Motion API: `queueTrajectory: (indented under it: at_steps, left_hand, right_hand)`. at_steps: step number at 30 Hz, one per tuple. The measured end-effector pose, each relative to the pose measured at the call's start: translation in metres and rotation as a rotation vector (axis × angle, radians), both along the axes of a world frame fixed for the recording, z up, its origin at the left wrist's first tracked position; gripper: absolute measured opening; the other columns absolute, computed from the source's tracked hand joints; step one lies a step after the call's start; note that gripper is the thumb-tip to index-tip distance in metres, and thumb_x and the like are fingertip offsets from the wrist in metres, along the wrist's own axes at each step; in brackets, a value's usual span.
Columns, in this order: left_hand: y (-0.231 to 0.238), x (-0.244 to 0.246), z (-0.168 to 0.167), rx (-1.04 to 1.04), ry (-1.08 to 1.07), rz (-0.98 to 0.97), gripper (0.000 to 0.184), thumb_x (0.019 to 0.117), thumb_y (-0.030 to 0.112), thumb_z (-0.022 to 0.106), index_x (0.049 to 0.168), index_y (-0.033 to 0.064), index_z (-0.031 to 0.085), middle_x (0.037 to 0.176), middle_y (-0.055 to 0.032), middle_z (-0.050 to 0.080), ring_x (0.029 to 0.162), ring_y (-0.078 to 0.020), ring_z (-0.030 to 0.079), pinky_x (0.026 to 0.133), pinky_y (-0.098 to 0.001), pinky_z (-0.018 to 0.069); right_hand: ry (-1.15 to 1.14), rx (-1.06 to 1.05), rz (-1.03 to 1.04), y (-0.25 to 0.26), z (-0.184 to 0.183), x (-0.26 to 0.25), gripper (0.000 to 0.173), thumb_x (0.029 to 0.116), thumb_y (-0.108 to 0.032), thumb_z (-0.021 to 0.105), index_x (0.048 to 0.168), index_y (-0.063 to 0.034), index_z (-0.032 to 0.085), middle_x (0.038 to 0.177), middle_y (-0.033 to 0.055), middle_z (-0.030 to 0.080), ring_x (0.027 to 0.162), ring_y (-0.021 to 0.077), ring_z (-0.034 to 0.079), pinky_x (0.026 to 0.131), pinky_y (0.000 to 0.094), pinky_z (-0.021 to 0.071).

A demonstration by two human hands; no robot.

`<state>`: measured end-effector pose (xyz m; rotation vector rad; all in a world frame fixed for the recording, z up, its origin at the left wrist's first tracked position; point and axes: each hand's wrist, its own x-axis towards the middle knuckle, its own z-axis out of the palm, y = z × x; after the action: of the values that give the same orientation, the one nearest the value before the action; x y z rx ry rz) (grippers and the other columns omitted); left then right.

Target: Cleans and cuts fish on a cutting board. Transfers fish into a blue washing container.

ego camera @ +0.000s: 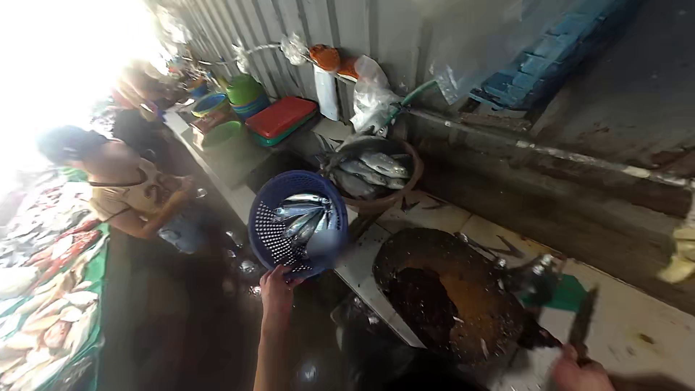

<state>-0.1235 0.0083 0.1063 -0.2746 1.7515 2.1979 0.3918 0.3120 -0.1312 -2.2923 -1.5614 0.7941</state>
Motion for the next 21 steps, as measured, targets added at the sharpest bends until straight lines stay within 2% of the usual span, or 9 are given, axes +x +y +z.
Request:
queueTrajectory:
  at_steps: [3,6,9,13,15,16,18,19,21]
  left_hand:
    - [0.033,0.054,-0.015,-0.056,-0.112,-0.192,0.011,0.0924,-0.002,0.052,0.103,-0.0045,0.055,0.083,-0.0176,0.069,0.068,-0.0285,0.071,0.058,-0.0450,0.0616]
    - [0.064,0.099,-0.047,-0.150,-0.151,-0.404,0.010,0.0919,-0.001,0.053,0.098,-0.0053,0.059,0.079,-0.0167,0.071,0.066,-0.0283,0.072,0.058,-0.0452,0.0628]
    - [0.087,0.125,-0.092,-0.205,-0.176,-0.581,0.011,0.0899,-0.001,0.055,0.097,-0.0066,0.060,0.077,-0.0179,0.071,0.061,-0.0286,0.071,0.053,-0.0446,0.0616]
    - [0.099,0.142,-0.129,-0.359,-0.130,-0.871,0.018,0.0943,0.002,0.060,0.109,-0.0079,0.063,0.085,-0.0192,0.073,0.067,-0.0289,0.073,0.058,-0.0445,0.0638]
    - [0.106,0.138,-0.125,-0.577,0.144,-1.004,0.033,0.0973,0.011,0.066,0.127,-0.0027,0.061,0.105,-0.0171,0.074,0.088,-0.0248,0.076,0.076,-0.0426,0.0661]
    - [0.113,0.135,-0.120,-0.731,0.390,-1.025,0.052,0.0951,0.019,0.069,0.142,0.0014,0.052,0.123,-0.0166,0.069,0.109,-0.0247,0.070,0.094,-0.0442,0.0595]
    - [0.134,0.133,-0.105,-0.895,0.810,-0.961,0.079,0.0918,0.030,0.071,0.156,0.0000,0.036,0.149,-0.0278,0.049,0.138,-0.0429,0.047,0.114,-0.0592,0.0406]
    - [0.150,0.135,-0.099,-0.889,0.949,-0.938,0.074,0.0927,0.030,0.070,0.154,0.0018,0.040,0.150,-0.0281,0.047,0.140,-0.0458,0.044,0.114,-0.0617,0.0389]
    - [0.183,0.147,-0.090,-0.775,1.122,-1.050,0.047,0.0982,0.024,0.064,0.142,0.0080,0.058,0.140,-0.0192,0.059,0.134,-0.0368,0.053,0.110,-0.0552,0.0464]
  right_hand:
    - [0.024,-0.017,-0.055,-0.005,-0.012,-0.007,0.069,0.1040,-0.050,0.050,0.145,0.0059,0.049,0.128,0.0358,0.063,0.119,0.0534,0.062,0.100,0.0706,0.0477]
    - [-0.050,-0.086,-0.050,-0.011,-0.008,-0.017,0.067,0.1040,-0.046,0.052,0.152,-0.0012,0.042,0.129,0.0313,0.065,0.116,0.0500,0.065,0.096,0.0696,0.0500]
    - [-0.087,-0.108,-0.028,-0.016,-0.012,-0.019,0.062,0.1029,-0.047,0.052,0.149,-0.0056,0.046,0.120,0.0264,0.070,0.110,0.0463,0.069,0.091,0.0679,0.0530]
    - [-0.131,-0.109,0.005,-0.025,-0.014,-0.018,0.064,0.1027,-0.049,0.051,0.151,-0.0082,0.044,0.119,0.0234,0.071,0.106,0.0433,0.070,0.089,0.0654,0.0550]
    - [-0.155,-0.109,0.010,-0.027,-0.016,-0.019,0.065,0.1032,-0.050,0.050,0.152,-0.0076,0.043,0.122,0.0226,0.070,0.108,0.0420,0.070,0.089,0.0642,0.0557]
    - [-0.159,-0.110,0.006,-0.028,-0.018,-0.020,0.065,0.1036,-0.049,0.050,0.152,-0.0070,0.042,0.125,0.0227,0.069,0.109,0.0417,0.070,0.089,0.0638,0.0558]
    - [-0.165,-0.107,-0.009,-0.030,-0.022,-0.018,0.066,0.1034,-0.047,0.052,0.153,-0.0058,0.040,0.130,0.0231,0.066,0.113,0.0415,0.069,0.091,0.0624,0.0561]
    - [-0.168,-0.104,-0.008,-0.029,-0.025,-0.018,0.068,0.1033,-0.046,0.053,0.155,-0.0047,0.038,0.133,0.0237,0.064,0.115,0.0416,0.068,0.092,0.0618,0.0561]
    - [-0.171,-0.115,0.010,-0.027,-0.031,-0.018,0.068,0.1032,-0.042,0.054,0.156,-0.0032,0.036,0.139,0.0242,0.060,0.118,0.0412,0.066,0.095,0.0601,0.0560]
